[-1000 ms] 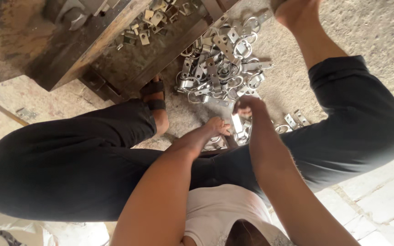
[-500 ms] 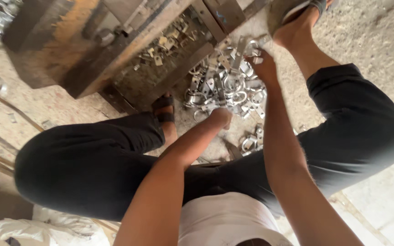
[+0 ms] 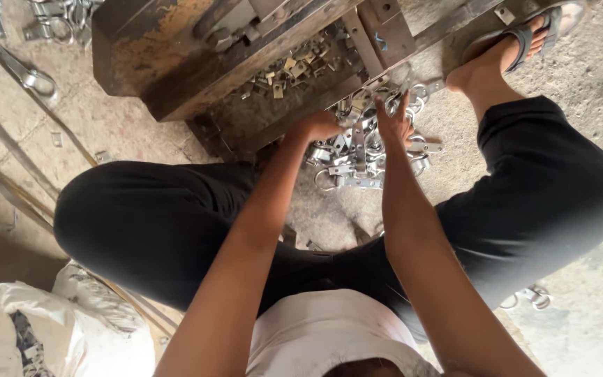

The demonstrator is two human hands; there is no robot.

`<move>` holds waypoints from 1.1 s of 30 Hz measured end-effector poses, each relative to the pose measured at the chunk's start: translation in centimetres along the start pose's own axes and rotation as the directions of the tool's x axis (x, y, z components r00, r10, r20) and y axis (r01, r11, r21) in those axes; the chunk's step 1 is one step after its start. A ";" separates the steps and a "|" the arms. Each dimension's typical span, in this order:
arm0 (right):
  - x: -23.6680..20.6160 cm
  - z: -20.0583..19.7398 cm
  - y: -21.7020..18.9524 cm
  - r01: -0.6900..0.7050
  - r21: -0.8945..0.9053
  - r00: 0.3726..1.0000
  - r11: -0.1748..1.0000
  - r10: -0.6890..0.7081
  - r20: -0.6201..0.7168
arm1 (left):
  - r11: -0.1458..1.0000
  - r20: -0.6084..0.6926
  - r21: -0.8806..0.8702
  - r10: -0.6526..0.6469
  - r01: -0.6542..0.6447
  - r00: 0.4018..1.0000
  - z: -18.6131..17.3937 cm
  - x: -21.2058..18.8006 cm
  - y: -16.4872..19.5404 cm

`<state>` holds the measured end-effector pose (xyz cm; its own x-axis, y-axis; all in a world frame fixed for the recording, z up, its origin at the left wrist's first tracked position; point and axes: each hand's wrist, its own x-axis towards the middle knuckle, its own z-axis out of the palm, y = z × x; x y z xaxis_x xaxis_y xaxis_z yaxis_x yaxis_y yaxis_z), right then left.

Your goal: The person sits on the floor and operates a manual metal press machine. They repeatedly pick up metal rings, place them into the machine's die, and pull a lever to process the items. The finished metal pieces are then removed and placed into a pile on the floor.

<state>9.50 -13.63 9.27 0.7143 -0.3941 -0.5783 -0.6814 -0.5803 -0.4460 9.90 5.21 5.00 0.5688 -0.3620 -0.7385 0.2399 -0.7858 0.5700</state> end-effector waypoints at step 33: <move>-3.6 -0.2 -12.1 0.862 -0.081 0.445 0.501 -0.822 -0.355 | 0.911 -0.758 -0.071 0.216 -0.407 0.616 -1.9 -3.9 1.9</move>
<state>15.17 -5.33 16.89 0.9347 0.0487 0.3520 0.2870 -0.6877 -0.6668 9.65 6.08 9.69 0.9982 -0.0122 -0.0589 0.0433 -0.5326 0.8453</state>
